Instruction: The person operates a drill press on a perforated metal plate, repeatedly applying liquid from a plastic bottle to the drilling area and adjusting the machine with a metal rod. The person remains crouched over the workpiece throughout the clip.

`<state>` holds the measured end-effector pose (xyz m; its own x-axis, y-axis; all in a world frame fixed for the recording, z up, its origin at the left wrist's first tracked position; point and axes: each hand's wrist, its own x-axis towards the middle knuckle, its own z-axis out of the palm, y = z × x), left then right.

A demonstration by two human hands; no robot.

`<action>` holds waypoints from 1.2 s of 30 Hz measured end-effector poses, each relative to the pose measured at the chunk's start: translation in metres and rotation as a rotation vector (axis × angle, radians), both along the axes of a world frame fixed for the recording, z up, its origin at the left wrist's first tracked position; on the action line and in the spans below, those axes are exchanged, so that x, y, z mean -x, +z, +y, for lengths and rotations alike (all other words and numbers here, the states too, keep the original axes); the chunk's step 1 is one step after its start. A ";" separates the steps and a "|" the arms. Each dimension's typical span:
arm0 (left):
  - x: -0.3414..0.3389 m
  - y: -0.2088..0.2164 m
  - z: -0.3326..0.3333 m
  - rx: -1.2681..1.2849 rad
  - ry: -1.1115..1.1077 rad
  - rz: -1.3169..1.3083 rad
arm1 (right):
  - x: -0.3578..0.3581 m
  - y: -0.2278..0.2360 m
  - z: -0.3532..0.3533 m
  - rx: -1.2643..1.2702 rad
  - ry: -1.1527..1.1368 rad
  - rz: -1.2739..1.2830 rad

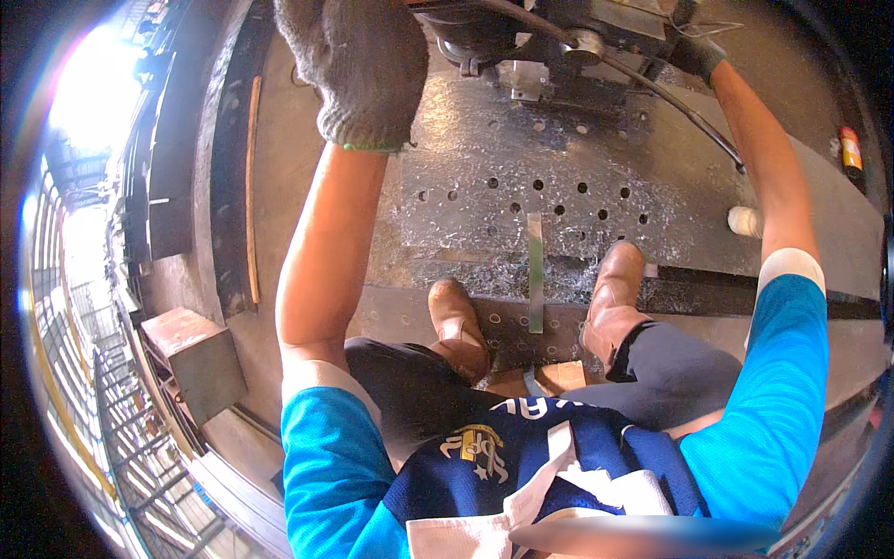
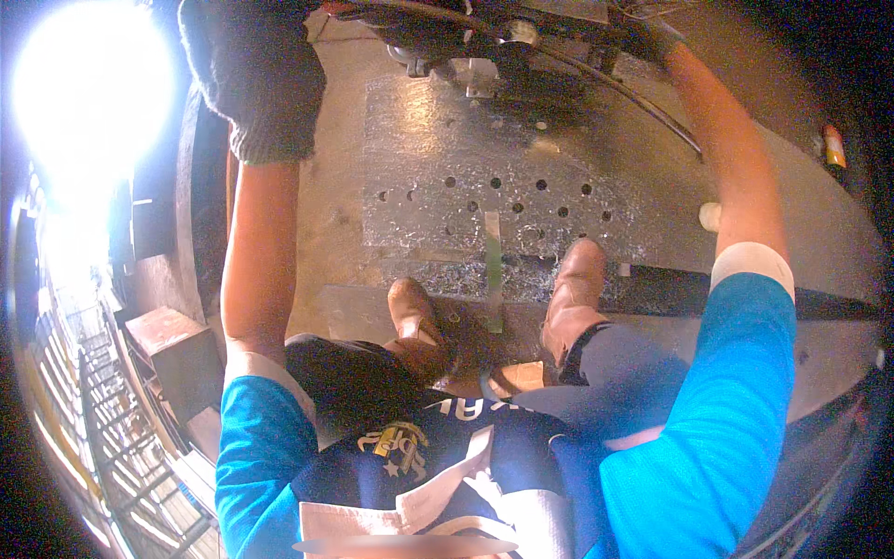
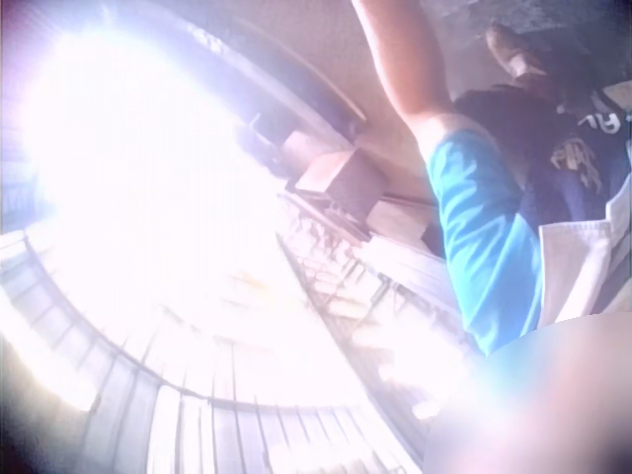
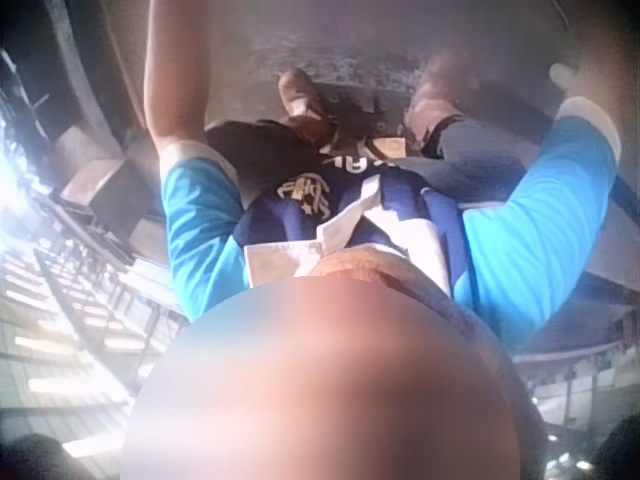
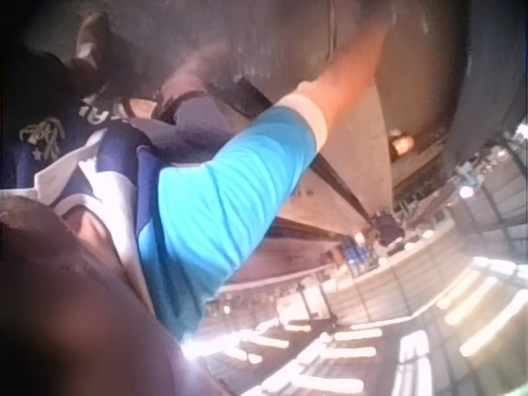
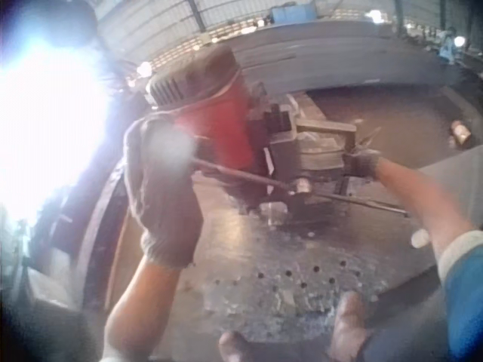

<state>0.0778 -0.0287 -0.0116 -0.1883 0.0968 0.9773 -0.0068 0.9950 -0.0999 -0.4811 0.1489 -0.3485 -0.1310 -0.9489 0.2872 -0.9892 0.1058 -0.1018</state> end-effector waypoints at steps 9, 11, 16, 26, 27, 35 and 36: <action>-0.020 0.014 0.005 0.262 0.391 -0.170 | -0.010 -0.033 -0.027 -0.087 -0.624 -0.694; -0.021 0.013 0.008 0.180 0.288 -0.167 | -0.035 0.002 -0.027 -0.203 -0.579 -0.462; -0.033 0.017 0.019 -0.153 0.104 -0.253 | -0.084 0.112 0.012 -0.541 -0.430 -0.314; -0.057 -0.013 -0.019 -0.683 -0.098 -0.189 | -0.146 0.249 0.199 -0.245 -0.428 -0.711; -0.064 -0.019 -0.021 -0.626 -0.025 -0.210 | -0.149 0.256 0.207 -0.186 -0.321 -0.730; -0.095 -0.043 -0.032 -1.140 0.035 -0.274 | -0.183 0.302 0.209 -0.050 -0.300 -0.320; -0.095 -0.044 -0.033 -1.154 0.010 -0.277 | -0.190 0.307 0.204 -0.158 -0.305 -0.142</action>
